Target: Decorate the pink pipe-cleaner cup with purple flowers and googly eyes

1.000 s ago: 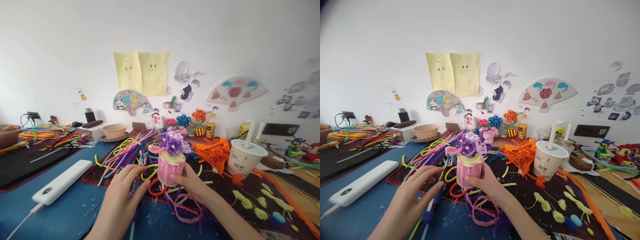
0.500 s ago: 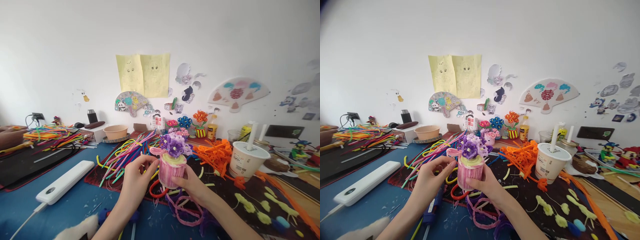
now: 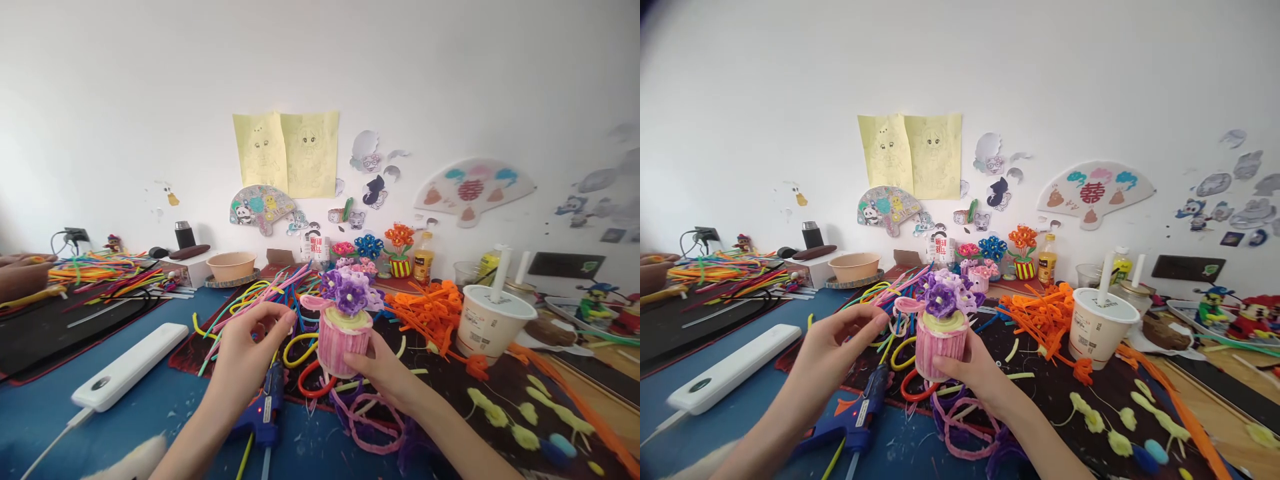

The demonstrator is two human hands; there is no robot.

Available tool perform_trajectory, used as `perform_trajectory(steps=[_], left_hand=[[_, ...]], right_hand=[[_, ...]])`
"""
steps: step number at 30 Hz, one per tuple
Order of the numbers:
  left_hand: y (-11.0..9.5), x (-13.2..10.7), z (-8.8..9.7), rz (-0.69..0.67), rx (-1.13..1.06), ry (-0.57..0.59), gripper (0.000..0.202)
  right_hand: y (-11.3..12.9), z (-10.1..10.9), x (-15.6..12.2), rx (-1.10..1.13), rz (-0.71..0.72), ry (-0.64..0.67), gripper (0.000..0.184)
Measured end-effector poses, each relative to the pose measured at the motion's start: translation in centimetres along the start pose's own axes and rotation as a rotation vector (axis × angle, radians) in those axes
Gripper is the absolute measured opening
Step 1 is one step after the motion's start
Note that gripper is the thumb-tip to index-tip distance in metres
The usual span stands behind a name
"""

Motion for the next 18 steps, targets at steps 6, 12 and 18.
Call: perform_trajectory(steps=[6,12,18], left_hand=[[-1.4,0.8,1.2,0.008,-0.002,-0.004,0.034],[-2.6,2.0,0.9,-0.074,0.12,-0.002,0.033],[-1.5,2.2,0.1,-0.08,0.279,0.125,0.026]], right_hand=[[-0.1,-0.5,0.0,-0.011,-0.013,0.055,0.064],[-0.5,-0.5,-0.1,0.003,-0.028,0.085,0.062],[-0.4,-0.2,-0.2,0.042,-0.034,0.075,0.06]])
Point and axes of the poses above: each hand's wrist, its own x-axis towards the middle knuckle, its own z-axis out of the back of the hand, y = z × x, the point moved 10 cm from there along x, towards the middle knuckle, and after that the axes turned 2 degrees about y, right-handed, at the moved point
